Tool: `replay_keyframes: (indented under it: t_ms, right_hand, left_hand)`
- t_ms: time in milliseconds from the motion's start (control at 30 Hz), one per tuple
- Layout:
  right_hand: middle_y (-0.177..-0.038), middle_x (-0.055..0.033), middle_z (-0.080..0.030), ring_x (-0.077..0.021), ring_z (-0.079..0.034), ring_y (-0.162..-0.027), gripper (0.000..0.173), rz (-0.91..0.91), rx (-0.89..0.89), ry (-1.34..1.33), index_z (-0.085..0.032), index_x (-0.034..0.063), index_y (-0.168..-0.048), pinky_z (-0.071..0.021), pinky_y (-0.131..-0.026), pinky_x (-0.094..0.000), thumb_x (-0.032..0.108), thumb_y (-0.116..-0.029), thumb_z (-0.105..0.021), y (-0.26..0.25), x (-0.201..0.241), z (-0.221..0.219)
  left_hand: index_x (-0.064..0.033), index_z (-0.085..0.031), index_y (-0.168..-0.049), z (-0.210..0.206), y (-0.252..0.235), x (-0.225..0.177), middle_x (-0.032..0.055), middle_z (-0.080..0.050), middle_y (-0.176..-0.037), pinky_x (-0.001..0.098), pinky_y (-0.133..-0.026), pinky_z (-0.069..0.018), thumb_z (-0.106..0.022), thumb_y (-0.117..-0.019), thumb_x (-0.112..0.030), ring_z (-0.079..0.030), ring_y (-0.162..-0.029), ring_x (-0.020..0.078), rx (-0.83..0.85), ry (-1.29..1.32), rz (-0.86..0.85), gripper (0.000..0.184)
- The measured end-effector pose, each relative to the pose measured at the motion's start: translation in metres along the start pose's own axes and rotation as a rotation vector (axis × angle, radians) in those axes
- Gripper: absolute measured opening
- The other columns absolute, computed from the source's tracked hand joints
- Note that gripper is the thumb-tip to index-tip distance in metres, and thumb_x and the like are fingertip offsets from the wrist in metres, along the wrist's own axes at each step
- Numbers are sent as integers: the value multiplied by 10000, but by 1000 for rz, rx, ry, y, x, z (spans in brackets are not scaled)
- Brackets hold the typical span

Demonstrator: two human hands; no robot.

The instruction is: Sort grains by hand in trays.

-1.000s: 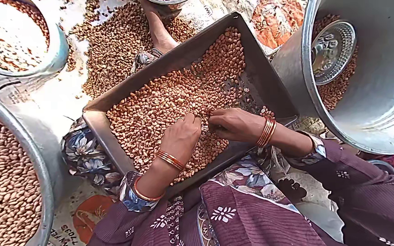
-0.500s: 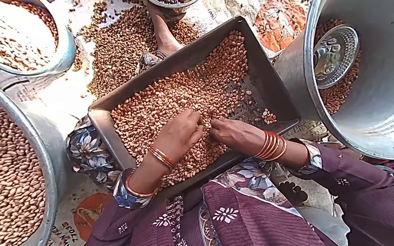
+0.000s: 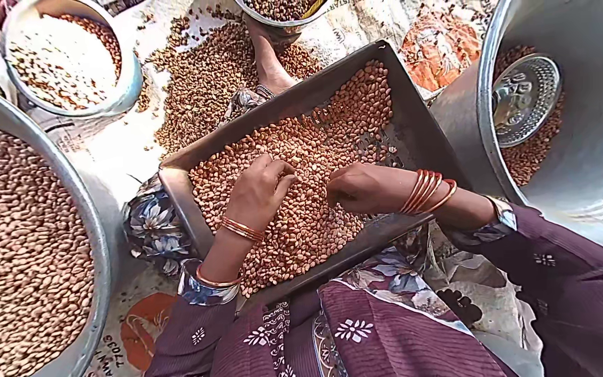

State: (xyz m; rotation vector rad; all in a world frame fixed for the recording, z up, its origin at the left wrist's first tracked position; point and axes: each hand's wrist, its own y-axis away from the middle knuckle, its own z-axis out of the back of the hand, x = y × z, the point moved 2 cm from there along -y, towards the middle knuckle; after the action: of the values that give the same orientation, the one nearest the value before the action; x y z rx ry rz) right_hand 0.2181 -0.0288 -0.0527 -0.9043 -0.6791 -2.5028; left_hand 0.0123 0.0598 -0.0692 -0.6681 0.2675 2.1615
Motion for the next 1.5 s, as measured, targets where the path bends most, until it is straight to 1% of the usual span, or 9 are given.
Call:
replay_keyframes:
  t_ms: [233, 367, 533, 667, 900, 1033, 1100, 1300, 1500]
  right_hand:
    - [-900, -88, -700, -217, -676, -834, 111, -82, -336, 64, -773, 64, -945, -545, -766, -410, 119, -948, -677, -28, -6, 19]
    - [-904, -134, -670, -281, -674, -829, 115, -109, -321, 187, -743, 31, -933, -547, -736, -441, 103, -957, -657, -33, 0, 13]
    - [-889, -134, -674, -259, -684, -761, 120, 150, -584, 249, -726, 23, -1014, -568, -645, -369, 84, -979, -630, -34, 47, 16]
    - [-932, -111, -679, -244, -685, -774, 165, 166, -636, 297, -724, 59, -1065, -561, -633, -375, 130, -1023, -581, -34, 57, 41]
    - [-1247, -310, -605, -517, -647, -1056, 307, -768, -287, 509, -605, -46, -1268, -521, -792, -646, 150, -1063, -485, -48, -43, 92]
    - [-1141, -169, -626, -298, -680, -921, 279, -330, -165, 232, -603, 29, -1279, -558, -844, -475, 193, -1098, -469, -56, -48, 74]
    - [-1105, -129, -674, -269, -680, -928, 276, -197, -279, 164, -631, 79, -1275, -550, -845, -483, 174, -1090, -450, -49, -39, 83]
    - [-1293, -341, -561, -534, -633, -1087, 346, -835, -247, 372, -556, -70, -1339, -524, -855, -650, 108, -1046, -507, -25, -47, 87]
    - [-967, -85, -691, -236, -695, -822, 255, -347, -285, 87, -638, 104, -1199, -571, -742, -482, 273, -1091, -480, -7, -41, 79]
  left_hand:
    - [-130, -693, -1047, 10, -1, 13, -44, -529, -730, 175, -501, -322, -655, -998, -200, -399, -535, 31, -100, 446, 168, 94]
    - [-238, -573, -934, 21, -2, 26, -127, -523, -696, 107, -469, -357, -323, -1067, -239, -435, -512, -36, -147, 1144, 377, 284]
    - [-202, -623, -919, 18, 2, 7, -95, -538, -638, 122, -404, -291, -286, -1128, -359, -377, -442, -16, 85, 894, 444, 427]
    - [-205, -594, -836, 13, -6, -10, -104, -579, -641, 103, -435, -349, -223, -1128, -315, -435, -479, -45, 177, 1196, 520, 484]
    - [-169, -596, -828, 23, -8, 13, -101, -398, -573, 108, -398, -283, -347, -1120, -303, -322, -420, -22, 88, 1452, 399, 407]
    - [-102, -645, -1038, 29, -13, 17, -104, -394, -554, 90, -380, -305, -364, -1120, -259, -327, -391, -44, -17, 1591, 444, 332]
    - [-101, -648, -1127, 33, -13, 21, -109, -399, -577, 83, -378, -302, -407, -1110, -229, -326, -397, -48, -65, 1589, 453, 273]
    - [-137, -662, -1100, 41, -16, 29, -103, -473, -675, 92, -403, -287, -391, -1117, -276, -329, -443, -38, -123, 1328, 456, 305]
    - [-157, -705, -984, 30, -26, 19, -41, -458, -570, 164, -362, -243, -546, -1066, -269, -297, -384, 30, -47, 758, 304, 211]
